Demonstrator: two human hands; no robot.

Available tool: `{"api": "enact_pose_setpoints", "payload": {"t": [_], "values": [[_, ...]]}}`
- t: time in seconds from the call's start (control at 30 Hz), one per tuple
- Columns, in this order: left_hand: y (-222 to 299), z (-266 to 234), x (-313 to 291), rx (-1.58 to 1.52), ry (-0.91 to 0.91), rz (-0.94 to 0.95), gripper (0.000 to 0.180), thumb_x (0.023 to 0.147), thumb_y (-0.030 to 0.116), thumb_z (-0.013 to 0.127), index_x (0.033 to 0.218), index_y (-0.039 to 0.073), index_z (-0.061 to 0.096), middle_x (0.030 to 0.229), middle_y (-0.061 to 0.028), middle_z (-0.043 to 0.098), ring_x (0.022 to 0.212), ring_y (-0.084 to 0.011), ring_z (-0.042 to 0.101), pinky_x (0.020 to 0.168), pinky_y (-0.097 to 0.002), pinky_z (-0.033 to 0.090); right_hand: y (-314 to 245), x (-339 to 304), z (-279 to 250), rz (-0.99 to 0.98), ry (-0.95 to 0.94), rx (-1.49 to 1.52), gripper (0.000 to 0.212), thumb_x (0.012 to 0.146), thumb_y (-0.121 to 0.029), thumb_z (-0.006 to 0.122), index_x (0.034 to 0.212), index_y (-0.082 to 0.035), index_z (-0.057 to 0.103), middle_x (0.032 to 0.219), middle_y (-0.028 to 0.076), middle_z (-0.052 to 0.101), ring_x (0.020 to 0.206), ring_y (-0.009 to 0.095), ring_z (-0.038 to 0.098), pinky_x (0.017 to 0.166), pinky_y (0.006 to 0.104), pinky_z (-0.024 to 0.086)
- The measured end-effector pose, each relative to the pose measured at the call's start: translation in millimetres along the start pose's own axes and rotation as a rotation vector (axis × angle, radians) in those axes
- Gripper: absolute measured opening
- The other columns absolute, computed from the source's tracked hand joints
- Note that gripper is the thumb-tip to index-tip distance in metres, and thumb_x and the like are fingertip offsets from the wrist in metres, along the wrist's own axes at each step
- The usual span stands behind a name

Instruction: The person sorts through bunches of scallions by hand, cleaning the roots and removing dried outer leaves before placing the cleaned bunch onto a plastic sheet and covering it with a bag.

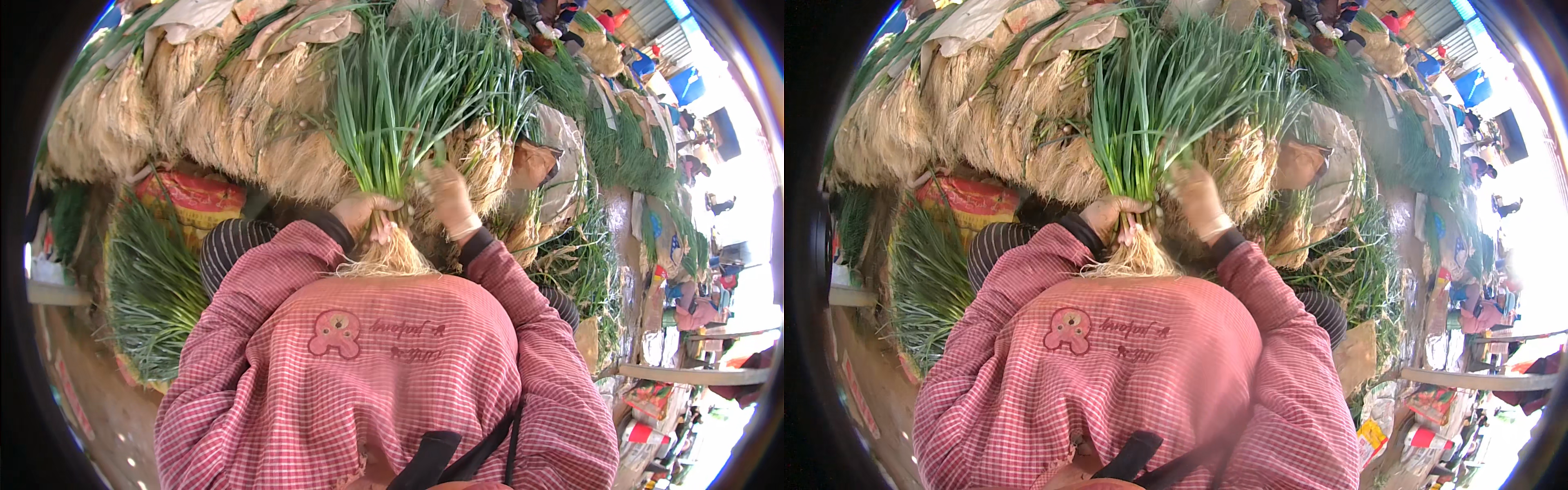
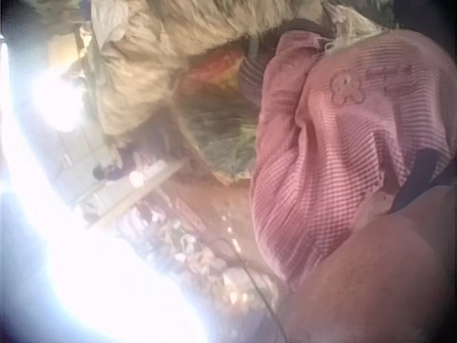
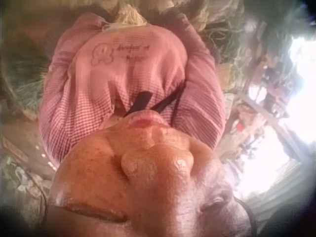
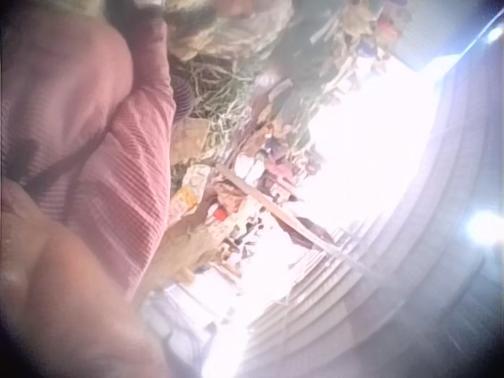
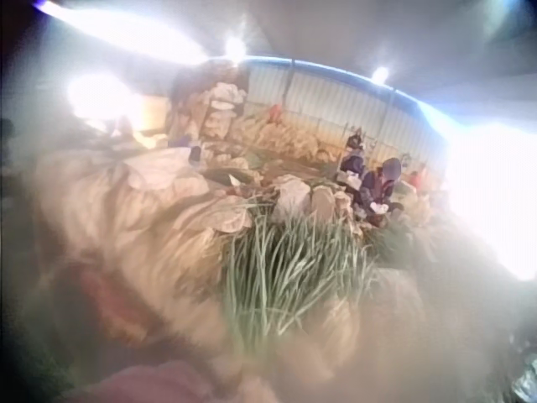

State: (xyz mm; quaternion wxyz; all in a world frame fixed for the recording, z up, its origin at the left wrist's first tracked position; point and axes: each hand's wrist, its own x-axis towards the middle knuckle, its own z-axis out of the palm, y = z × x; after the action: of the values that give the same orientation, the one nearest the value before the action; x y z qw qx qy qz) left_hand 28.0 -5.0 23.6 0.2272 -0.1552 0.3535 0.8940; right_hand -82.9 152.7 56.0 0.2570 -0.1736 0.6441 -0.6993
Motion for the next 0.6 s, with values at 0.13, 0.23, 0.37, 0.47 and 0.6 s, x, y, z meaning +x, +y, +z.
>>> {"api": "enact_pose_setpoints", "payload": {"t": [0.13, 0.23, 0.37, 0.47, 0.6], "values": [[9.3, 14.2, -14.4, -0.048, -0.179, 0.122, 0.026, 0.091, 0.018, 0.057, 0.108, -0.002, 0.059, 0.088, -0.0154, 0.067, 0.078, -0.0302, 0.067, 0.078, -0.0428, 0.055, 16.6, -3.3, -71.4, 0.068, 0.073, 0.286, 0.011, 0.095, -0.011, 0.049, 0.101, -0.005, 0.057, 0.086, 0.005, 0.061, 0.077, 0.017, 0.061, 0.062, 0.0254, 0.051], [9.7, 19.9, -17.9, -0.094, -0.213, 0.219, 0.029, 0.088, 0.020, 0.062, 0.107, -0.001, 0.059, 0.086, -0.0142, 0.067, 0.080, -0.0296, 0.066, 0.079, -0.0446, 0.054, 58.9, -21.1, -114.4, -0.056, -0.098, -0.744, 0.014, 0.092, -0.009, 0.051, 0.104, -0.005, 0.058, 0.084, 0.008, 0.060, 0.077, 0.021, 0.061, 0.065, 0.0306, 0.052], [10.3, 25.2, -31.4, -0.140, -0.213, 0.204, 0.032, 0.087, 0.023, 0.064, 0.107, -0.001, 0.059, 0.088, -0.0149, 0.066, 0.081, -0.0309, 0.066, 0.079, -0.0461, 0.053, 83.6, -63.8, -150.7, 0.138, -0.308, -1.540, 0.018, 0.090, -0.013, 0.053, 0.104, -0.006, 0.062, 0.088, 0.014, 0.063, 0.085, 0.027, 0.064, 0.070, 0.0336, 0.052], [12.3, 32.6, -31.0, -0.195, -0.194, 0.204, 0.034, 0.087, 0.022, 0.062, 0.110, -0.003, 0.058, 0.086, -0.0158, 0.066, 0.078, -0.0305, 0.066, 0.080, -0.0457, 0.053, 105.7, -74.2, -165.5, 0.303, -0.870, -1.841, 0.028, 0.095, -0.026, 0.051, 0.104, -0.002, 0.064, 0.088, 0.018, 0.068, 0.087, 0.030, 0.065, 0.076, 0.0344, 0.052], [3.8, 26.4, -29.0, -0.152, -0.157, 0.225, 0.034, 0.087, 0.020, 0.060, 0.112, -0.003, 0.058, 0.084, -0.0166, 0.066, 0.077, -0.0292, 0.066, 0.077, -0.0441, 0.054, 30.5, -50.7, -82.3, -0.188, -0.583, -1.241, 0.036, 0.098, -0.028, 0.047, 0.127, -0.007, 0.054, 0.123, 0.011, 0.058, 0.110, 0.025, 0.059, 0.092, 0.0324, 0.048]]}}
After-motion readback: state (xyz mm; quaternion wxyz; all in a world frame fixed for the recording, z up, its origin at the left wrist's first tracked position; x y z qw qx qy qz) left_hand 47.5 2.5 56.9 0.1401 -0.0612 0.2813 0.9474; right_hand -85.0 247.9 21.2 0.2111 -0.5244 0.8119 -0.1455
